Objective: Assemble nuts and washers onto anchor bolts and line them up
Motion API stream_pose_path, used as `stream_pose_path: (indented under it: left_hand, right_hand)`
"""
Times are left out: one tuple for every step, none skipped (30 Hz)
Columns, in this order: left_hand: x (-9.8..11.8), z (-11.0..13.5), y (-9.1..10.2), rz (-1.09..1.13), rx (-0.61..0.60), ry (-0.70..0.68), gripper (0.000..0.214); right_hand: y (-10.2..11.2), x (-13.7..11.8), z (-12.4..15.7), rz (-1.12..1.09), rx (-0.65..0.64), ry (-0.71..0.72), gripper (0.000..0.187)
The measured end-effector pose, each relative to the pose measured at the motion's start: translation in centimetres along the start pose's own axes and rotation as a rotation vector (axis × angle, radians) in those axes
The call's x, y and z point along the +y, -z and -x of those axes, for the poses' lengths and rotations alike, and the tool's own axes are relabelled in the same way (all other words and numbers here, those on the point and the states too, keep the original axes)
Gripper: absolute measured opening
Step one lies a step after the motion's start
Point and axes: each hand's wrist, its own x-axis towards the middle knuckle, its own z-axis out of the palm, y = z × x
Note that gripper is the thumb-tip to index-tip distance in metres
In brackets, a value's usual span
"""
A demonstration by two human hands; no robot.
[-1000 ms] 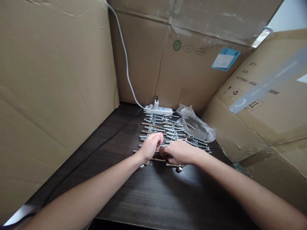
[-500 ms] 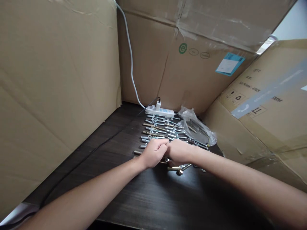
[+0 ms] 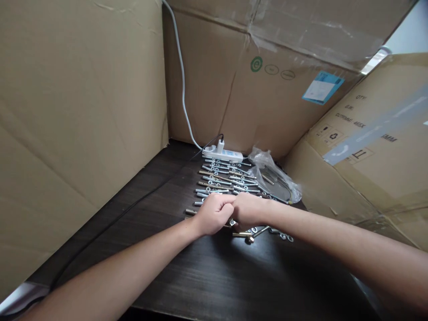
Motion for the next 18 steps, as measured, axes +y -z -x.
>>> stream_pose_path:
  left_hand:
    - [0.1,0.0,0.0,-0.006,0.001,-0.001,0.021]
    - [0.1,0.0,0.0,-0.014,0.0,0.001,0.021]
    - [0.1,0.0,0.1,-0.023,0.0,0.002,0.022]
    - [0.0,0.0,0.1,-0.031,-0.001,0.004,0.022]
    - [0.0,0.0,0.1,-0.04,-0.001,0.004,0.022]
    - [-0.1,0.0,0.1,-0.049,-0.001,0.003,0.022]
    - [-0.2,0.0,0.0,-0.059,0.0,0.001,0.022]
    - [-0.3,0.0,0.0,-0.067,-0.001,0.0,0.022]
    - [-0.4,0.0,0.0,-0.072,-0.004,0.0,0.022]
    - [-0.4,0.0,0.0,-0.075,-0.01,0.001,0.022]
    - [-0.5,0.0,0.0,-0.076,-0.014,0.002,0.022]
    - [-0.5,0.0,-0.1,-0.074,-0.02,0.004,0.022]
    - [-0.5,0.0,-0.1,-0.072,-0.025,0.007,0.022]
    - [-0.5,0.0,-0.1,-0.069,-0.03,0.01,0.022]
    - [-0.5,0.0,-0.1,-0.068,-0.033,0.011,0.022]
    - [-0.5,0.0,-0.1,-0.068,-0.036,0.01,0.022]
    - [-0.5,0.0,-0.1,-0.07,-0.036,0.008,0.022]
    - [-0.5,0.0,-0.1,-0.073,-0.034,0.003,0.022]
  right_hand:
    - [-0.1,0.0,0.0,-0.005,-0.003,-0.007,0.024]
    - [-0.1,0.0,-0.1,-0.01,-0.005,-0.009,0.025]
    - [-0.1,0.0,-0.1,-0.013,-0.009,-0.007,0.025]
    - [0.0,0.0,-0.1,-0.014,-0.011,-0.002,0.024]
    - [0.1,-0.1,0.0,-0.011,-0.009,0.0,0.024]
    - [0.1,-0.1,0.0,-0.007,-0.004,-0.002,0.024]
    - [0.2,-0.1,0.2,-0.004,0.003,-0.005,0.024]
    - [0.3,-0.2,0.3,-0.002,0.011,-0.01,0.023]
    - [0.3,-0.2,0.5,-0.002,0.02,-0.013,0.023]
    - [0.3,-0.2,0.7,-0.004,0.029,-0.014,0.022]
    - [0.3,-0.2,0.8,-0.006,0.035,-0.014,0.021]
    - [0.3,-0.1,0.9,-0.008,0.041,-0.016,0.021]
    - [0.2,-0.1,1.0,-0.009,0.045,-0.023,0.02]
    - [0.1,-0.1,1.0,-0.012,0.047,-0.03,0.02]
    - [0.1,-0.1,1.0,-0.017,0.045,-0.035,0.02]
    - [0.1,-0.1,0.9,-0.022,0.039,-0.038,0.02]
    - [0.0,-0.1,0.8,-0.029,0.031,-0.038,0.02]
    - [0.0,0.0,0.7,-0.036,0.023,-0.038,0.02]
